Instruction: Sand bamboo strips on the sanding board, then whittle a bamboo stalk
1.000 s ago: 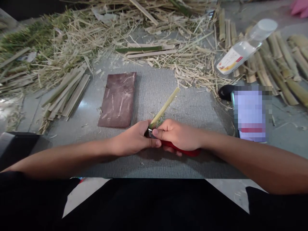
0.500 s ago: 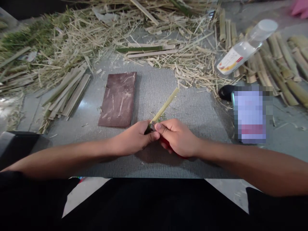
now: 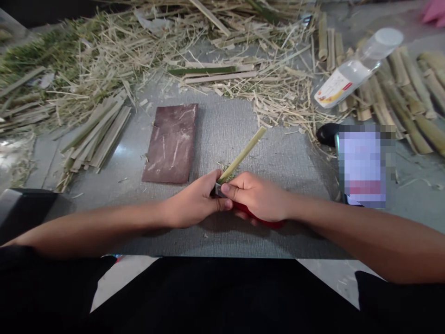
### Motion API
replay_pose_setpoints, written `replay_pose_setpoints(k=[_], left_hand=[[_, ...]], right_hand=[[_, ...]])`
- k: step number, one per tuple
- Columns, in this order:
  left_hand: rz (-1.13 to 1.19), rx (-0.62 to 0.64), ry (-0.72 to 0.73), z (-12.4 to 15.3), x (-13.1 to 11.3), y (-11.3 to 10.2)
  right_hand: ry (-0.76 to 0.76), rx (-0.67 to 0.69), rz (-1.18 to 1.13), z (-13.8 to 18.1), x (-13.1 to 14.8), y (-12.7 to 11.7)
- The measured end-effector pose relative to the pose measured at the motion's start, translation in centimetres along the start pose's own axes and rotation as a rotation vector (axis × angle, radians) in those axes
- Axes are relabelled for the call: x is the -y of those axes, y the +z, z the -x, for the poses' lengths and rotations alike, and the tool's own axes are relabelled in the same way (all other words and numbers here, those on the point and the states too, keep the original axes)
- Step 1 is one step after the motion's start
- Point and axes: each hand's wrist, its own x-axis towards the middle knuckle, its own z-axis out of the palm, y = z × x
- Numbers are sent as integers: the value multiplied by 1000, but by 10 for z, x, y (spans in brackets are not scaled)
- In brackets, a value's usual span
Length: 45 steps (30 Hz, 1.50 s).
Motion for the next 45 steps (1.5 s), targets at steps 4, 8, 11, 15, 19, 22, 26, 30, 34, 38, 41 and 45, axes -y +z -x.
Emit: replay_pose_setpoints(k=[4,8,11,15,19,22,26,30,34,38,41,45], left_hand=[[-6,-15,16,1,3,2],[6,1,-1,1,2,1],[12,11,-27,1,-1,0],[81,22,-39,2,-5,-3],[206,70,-33,2,-4,-4],[192,76,-9,1,-2,-4],[120,59,38,1,0,-4],[-4,7,38,2,1,-2],[-24,-42,48,3,3,1],[23,-59,26,2,2,1],[13,-44,5,1,0,-2],[0,-11,20,1,0,-3]], right_hand=[[-51,-59,29,0,-8,5],[-58,-49,25,0,-9,5],[-42,-2,9,1,-5,2],[-34,85,-7,4,1,-5],[-50,142,-41,5,1,-9],[-48,95,-81,5,-1,-8],[-21,75,-114,5,2,-9],[-23,82,-126,4,1,-6],[-132,-93,-84,-1,-11,8],[-254,-248,-103,-4,-19,17],[-168,-95,-108,-3,-12,8],[-54,76,-100,0,0,-7]])
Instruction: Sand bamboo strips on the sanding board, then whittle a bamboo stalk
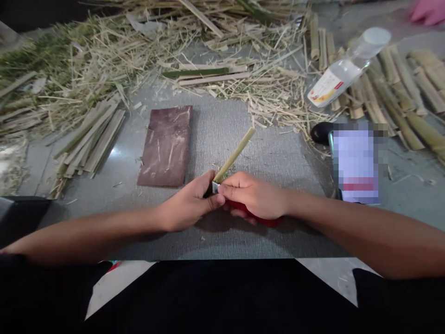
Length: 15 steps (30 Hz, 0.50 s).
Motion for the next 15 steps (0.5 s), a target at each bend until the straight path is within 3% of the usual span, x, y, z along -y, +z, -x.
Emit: replay_pose_setpoints(k=[4,9,11,15], left_hand=[[-27,-18,31,0,2,3],[-3,-45,1,-1,2,4],[-16,-48,-6,-1,3,3],[-41,-29,23,-2,5,1]], right_hand=[[-14,-15,4,-1,-3,4],[-168,-312,55,-4,-19,21],[-154,-277,46,-3,-18,19],[-31,-45,14,-1,-4,5]])
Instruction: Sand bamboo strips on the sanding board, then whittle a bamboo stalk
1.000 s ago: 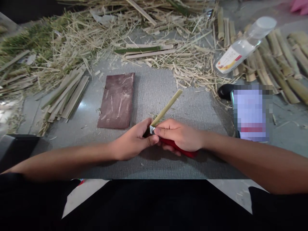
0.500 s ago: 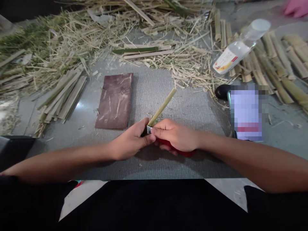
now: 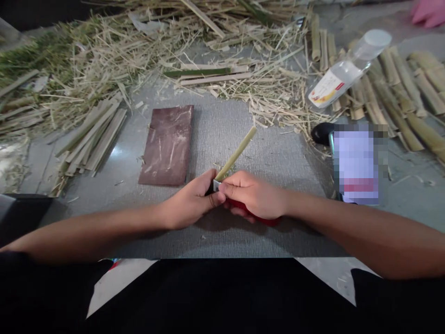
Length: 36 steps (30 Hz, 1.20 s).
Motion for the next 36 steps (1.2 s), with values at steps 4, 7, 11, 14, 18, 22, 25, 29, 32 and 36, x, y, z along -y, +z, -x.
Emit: replay_pose_setpoints(k=[4,7,11,14,18,22,25,29,32,36], left_hand=[[-11,10,28,0,0,1],[-25,-9,15,0,0,2],[-52,-47,1,-1,0,2],[-51,-45,-9,-2,0,1],[-15,-5,5,-3,1,0],[-33,-30,-6,-3,0,1],[-61,-67,-7,-3,-2,1],[-44,-42,0,-3,-3,-1],[-14,-15,12,-3,-2,-1],[-9,-14,33,-4,1,-1]], right_hand=[[38,51,-6,-1,4,-3],[-37,-91,-2,-2,-5,7],[-97,-186,-16,-2,-10,12],[4,-20,-7,-1,-1,1],[66,70,-23,-1,8,-9],[15,-39,-13,-3,-1,3],[-104,-251,20,-2,-10,13],[-21,-106,24,0,-4,7],[96,33,-11,1,7,-5],[125,47,-41,0,10,-6]])
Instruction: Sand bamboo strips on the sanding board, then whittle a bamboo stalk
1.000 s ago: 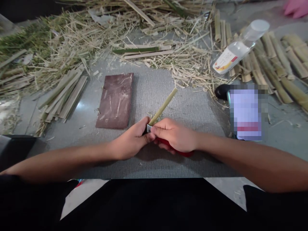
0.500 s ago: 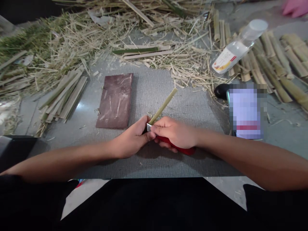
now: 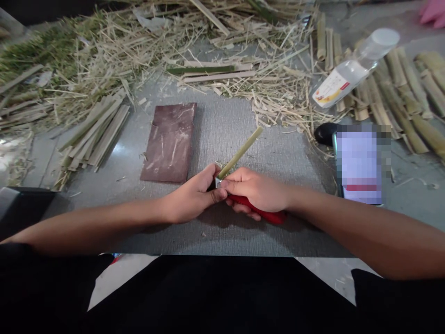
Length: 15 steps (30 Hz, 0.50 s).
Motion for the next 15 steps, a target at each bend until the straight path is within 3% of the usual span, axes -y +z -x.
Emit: replay_pose_setpoints(k=[6,15], left_hand=[[-103,-50,-3,0,-2,-3],[-122,-46,-20,-3,-7,-3]], right_hand=[[-140,-230,48,-3,-14,17],[-282,-369,156,-4,-24,21]])
